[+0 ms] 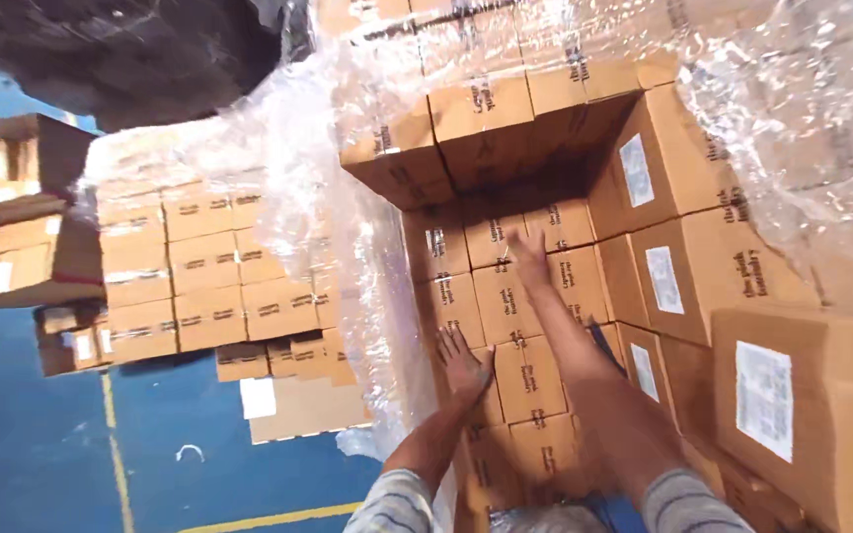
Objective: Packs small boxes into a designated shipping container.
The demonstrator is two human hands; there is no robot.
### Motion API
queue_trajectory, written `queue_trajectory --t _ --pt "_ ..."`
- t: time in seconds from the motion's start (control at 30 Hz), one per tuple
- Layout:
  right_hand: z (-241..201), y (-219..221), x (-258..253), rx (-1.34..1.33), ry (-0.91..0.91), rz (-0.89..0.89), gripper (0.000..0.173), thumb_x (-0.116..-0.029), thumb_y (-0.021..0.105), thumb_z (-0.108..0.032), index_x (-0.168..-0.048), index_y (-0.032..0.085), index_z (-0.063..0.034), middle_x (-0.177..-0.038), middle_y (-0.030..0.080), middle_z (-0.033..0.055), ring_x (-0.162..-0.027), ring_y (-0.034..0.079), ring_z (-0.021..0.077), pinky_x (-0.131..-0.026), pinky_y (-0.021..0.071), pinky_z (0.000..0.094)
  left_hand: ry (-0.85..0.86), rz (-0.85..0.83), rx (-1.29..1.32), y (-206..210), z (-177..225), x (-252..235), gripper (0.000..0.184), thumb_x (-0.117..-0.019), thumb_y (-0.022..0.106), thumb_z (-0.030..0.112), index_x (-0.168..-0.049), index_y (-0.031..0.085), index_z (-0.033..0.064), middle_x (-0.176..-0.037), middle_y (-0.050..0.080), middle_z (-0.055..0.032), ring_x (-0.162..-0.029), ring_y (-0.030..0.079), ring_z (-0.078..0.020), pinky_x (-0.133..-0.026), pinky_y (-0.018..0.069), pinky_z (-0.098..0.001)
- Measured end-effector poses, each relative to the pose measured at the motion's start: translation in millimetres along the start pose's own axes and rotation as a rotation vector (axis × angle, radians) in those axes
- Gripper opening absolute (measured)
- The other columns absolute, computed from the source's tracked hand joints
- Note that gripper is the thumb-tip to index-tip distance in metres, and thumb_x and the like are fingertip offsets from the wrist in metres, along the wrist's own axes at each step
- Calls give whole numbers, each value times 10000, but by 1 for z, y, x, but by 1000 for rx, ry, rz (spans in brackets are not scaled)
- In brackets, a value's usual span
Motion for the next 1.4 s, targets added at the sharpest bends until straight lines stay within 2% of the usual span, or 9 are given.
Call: queue_trajectory --t 0.1,0.2,0.57,0.8,0.87,0.97,1.1,1.27,1.4 --pt "-86 48 -70 -408 78 25 1048 -929 566 -716 -1653 91 -126 -1640 284 227 -1473 387 392 -1113 443 638 26 124 -49 8 -1 -3 1192 -805 374 880 -1609 268 6 -1670 182 -284 -1548 168 -469 -1205 140 -691" --pt "-135 77 -106 -455 139 130 899 -906 613 -703 -1482 446 -33 -1501 466 220 -1399 461 362 -1087 442 640 34 175 -44 9 -2 -2 1167 -796 368 857 -1586 328 0 -1639 254 -304 -1525 229 -485 -1191 157 -694" --pt "-105 91 -111 -590 268 213 883 -853 716 -617 -1490 429 -77 -1455 505 199 -1337 516 351 -1045 491 615 59 316 -45 17 -4 1 1123 -795 326 857 -1550 420 32 -1608 343 -283 -1498 316 -455 -1175 218 -663" --pt "17 -5 86 -637 190 140 475 -1031 533 -424 -1384 527 -107 -1157 682 105 -1005 689 224 -837 603 435 57 271 -17 19 -5 1 974 -905 233 734 -1576 378 43 -1641 287 -268 -1527 263 -440 -1200 172 -654" --pt "76 -53 173 -594 248 182 469 -923 655 -509 -1218 610 -148 -941 729 1 -808 713 104 -667 612 302 63 276 -29 16 -5 2 884 -966 161 657 -1575 387 58 -1637 304 -260 -1522 282 -436 -1202 185 -639" --pt "171 -117 288 -620 466 167 651 -764 856 -516 -1245 628 -141 -1059 758 39 -958 743 166 -823 641 397 61 247 -39 15 -5 1 810 -1000 124 559 -1584 366 54 -1640 295 -262 -1520 274 -453 -1200 177 -655" --pt "259 -167 355 -244 664 311 277 -1035 584 -150 -1264 583 5 -1085 733 125 -980 724 207 -875 618 425 61 240 -41 16 -4 1 777 -1006 140 518 -1585 361 51 -1646 285 -257 -1525 260 -450 -1206 165 -650" --pt "147 -167 313 517 -4 553 919 -853 767 -386 -1494 359 132 -1493 446 344 -1384 484 360 -1141 435 463 49 274 -22 17 -5 0 821 -987 172 590 -1577 382 60 -1642 298 -252 -1524 271 -442 -1203 164 -651" --pt "36 -101 143 130 -238 97 878 -994 525 -615 -1518 344 67 -1422 606 161 -1280 624 223 -1054 549 416 39 230 11 15 -1 2 857 -968 200 623 -1590 349 51 -1655 255 -264 -1536 233 -452 -1195 162 -676"
Point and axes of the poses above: each hand's wrist, its own x-axis away from the middle knuckle, its own y-axis out of the palm, z = x × y, the point moved 6 cm from there along -x, towards the middle knuckle
